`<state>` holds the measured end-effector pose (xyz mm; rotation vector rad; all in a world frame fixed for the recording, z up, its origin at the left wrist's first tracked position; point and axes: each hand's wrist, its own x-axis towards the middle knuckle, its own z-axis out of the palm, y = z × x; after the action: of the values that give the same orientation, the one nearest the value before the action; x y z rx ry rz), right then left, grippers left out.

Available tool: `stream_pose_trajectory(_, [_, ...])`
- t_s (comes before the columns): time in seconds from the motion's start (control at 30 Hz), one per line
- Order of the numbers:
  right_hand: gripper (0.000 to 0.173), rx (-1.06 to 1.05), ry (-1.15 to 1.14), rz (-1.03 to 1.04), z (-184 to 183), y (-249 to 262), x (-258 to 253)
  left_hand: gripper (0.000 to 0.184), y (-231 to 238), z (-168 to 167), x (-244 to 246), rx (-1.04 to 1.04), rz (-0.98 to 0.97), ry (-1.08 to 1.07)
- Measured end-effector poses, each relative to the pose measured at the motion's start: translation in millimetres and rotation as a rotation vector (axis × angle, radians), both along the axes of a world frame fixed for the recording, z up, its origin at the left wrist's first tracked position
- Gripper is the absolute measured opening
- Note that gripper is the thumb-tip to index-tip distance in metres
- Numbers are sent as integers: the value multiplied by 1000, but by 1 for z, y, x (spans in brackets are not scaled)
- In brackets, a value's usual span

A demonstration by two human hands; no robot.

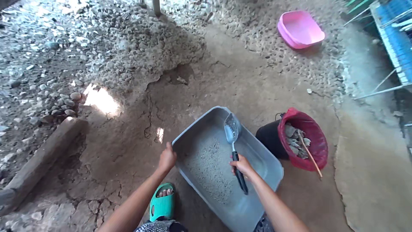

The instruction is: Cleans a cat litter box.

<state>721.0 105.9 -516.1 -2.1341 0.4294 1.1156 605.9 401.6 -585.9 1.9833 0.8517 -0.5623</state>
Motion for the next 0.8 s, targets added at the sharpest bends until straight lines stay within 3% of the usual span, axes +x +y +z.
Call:
stream_pose_trajectory(0.13, [40, 176, 18, -238, -49, 66, -15, 62, -7, 0, -13, 33, 12, 19])
stream_pose_trajectory(0.23, [32, 170, 27, -212, -77, 103, -38, 61, -5, -3, -9, 43, -11, 35])
stream_pose_trajectory(0.33, [45, 48, 128, 34, -66, 94, -87, 63, -5, -6, -9, 53, -25, 48])
stream_pose_trajectory(0.4, [49, -17, 175, 136, -58, 83, -91, 64, -5, -1, -5, 50, -23, 59])
stream_pose_trajectory(0.57, [37, -17, 17, -83, -70, 105, -27, 64, -12, 9, -5, 59, -8, 77])
stream_pose_trajectory(0.73, [47, -61, 164, 169, -54, 91, -96, 66, -7, 5, -4, 38, -19, 83])
stream_pose_trajectory(0.8, [47, -48, 206, 155, -50, 81, -84, 65, -8, 6, -2, 34, -19, 74])
